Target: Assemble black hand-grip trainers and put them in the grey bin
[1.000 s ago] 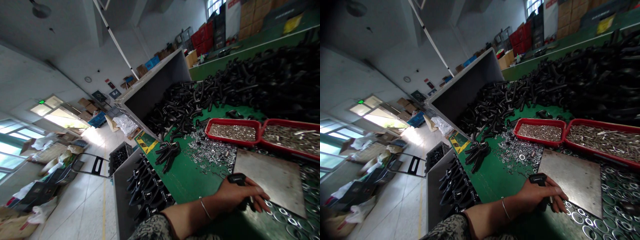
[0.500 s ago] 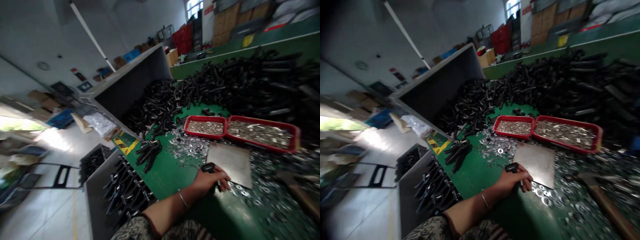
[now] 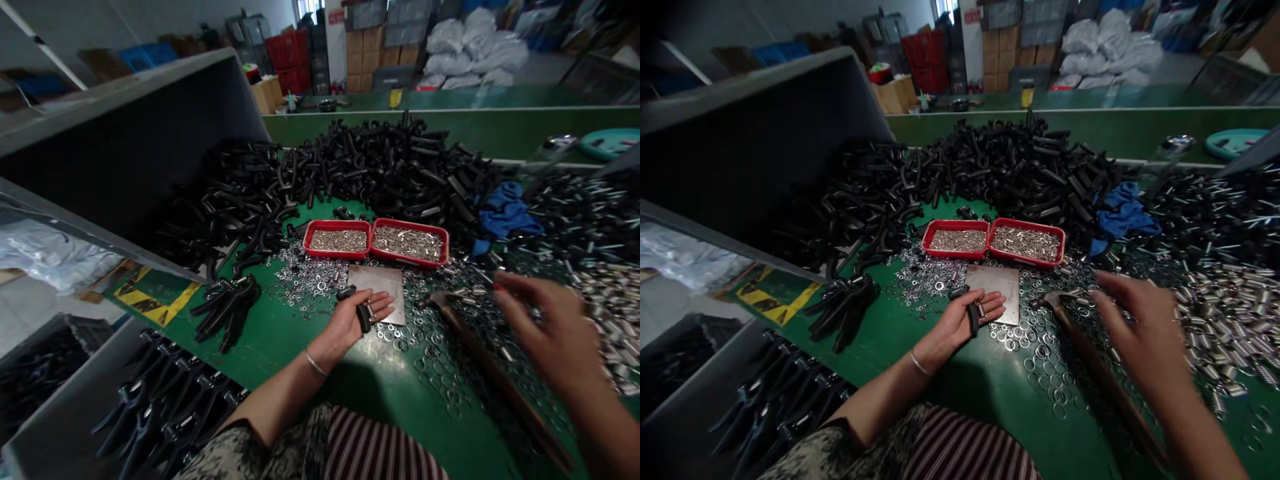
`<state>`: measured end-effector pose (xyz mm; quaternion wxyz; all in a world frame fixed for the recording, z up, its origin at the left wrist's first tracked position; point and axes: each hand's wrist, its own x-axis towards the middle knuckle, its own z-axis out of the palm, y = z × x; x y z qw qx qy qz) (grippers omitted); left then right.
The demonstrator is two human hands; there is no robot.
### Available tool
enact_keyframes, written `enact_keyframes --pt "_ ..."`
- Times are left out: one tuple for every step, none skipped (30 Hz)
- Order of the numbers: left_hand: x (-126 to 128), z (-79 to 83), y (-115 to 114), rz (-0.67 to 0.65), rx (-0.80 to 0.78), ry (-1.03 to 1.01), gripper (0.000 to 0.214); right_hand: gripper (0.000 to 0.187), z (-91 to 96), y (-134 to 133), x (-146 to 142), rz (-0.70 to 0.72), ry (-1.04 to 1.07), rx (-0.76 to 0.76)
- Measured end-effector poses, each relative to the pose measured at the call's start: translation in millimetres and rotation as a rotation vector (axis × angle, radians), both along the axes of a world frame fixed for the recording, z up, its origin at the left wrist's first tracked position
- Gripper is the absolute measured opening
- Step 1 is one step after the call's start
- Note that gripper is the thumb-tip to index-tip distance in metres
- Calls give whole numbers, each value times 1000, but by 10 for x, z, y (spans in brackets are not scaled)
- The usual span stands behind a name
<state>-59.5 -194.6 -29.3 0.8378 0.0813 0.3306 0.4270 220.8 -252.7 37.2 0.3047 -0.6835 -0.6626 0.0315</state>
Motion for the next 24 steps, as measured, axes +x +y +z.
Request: enact_keyframes --pt "38 5 2 -6 26 -16 11 28 -51 15 -277 95 147 -73" --pt "77 12 2 -7 50 -21 13 26 -123 30 -563 220 255 -188" --pt "111 21 -1 -4 71 -15 15 25 -210 49 -834 301 322 -259" --pt "138 30 -3 7 84 -1 17 22 -302 72 -1070 320 350 -264" --pt "156 38 -7 27 91 18 19 21 -391 97 -1257 310 361 -256" --pt "162 42 -10 48 93 35 20 20 -467 123 -1391 293 373 -246" --pt "159 42 -14 70 92 44 20 19 -525 147 -1472 278 383 -240" --pt "148 38 -18 89 89 46 20 19 -563 168 -1509 279 397 -247" --pt "134 28 -24 102 86 43 19 18 -586 186 -1513 295 418 -264" --pt "120 16 -30 110 81 40 17 18 -595 199 -1494 323 442 -284" --pt "110 4 -36 117 75 36 16 18 -597 210 -1463 351 472 -302" --pt "107 -7 -43 125 68 33 15 18 -595 217 -1427 372 506 -320" --pt "112 -12 -50 132 63 31 14 19 -591 223 -1392 382 544 -342" --pt "124 -11 -55 137 60 30 14 21 -588 228 -1361 382 584 -371" --pt "142 -1 -58 140 62 28 15 23 -584 233 -1335 376 625 -411" --pt "166 18 -59 141 69 27 16 26 -579 240 -1315 368 672 -457" --pt "192 43 -58 139 80 24 17 29 -573 250 -1300 360 725 -506" --pt "220 71 -52 132 91 23 19 31 -565 263 -1290 353 783 -551" --pt "245 98 -42 114 103 24 22 33 -555 279 -1285 346 847 -585" --pt "267 121 -26 90 116 30 25 35 -546 298 -1284 338 915 -607" --pt "282 134 -4 75 131 48 28 36 -537 318 -1284 328 982 -621" --pt "287 136 26 85 156 86 31 37 -532 339 -1286 316 1043 -626" --pt "280 126 63 126 196 151 33 38 -530 358 -1286 303 1094 -628" --pt "260 104 106 187 251 240 34 39 -533 375 -1284 290 1133 -629"
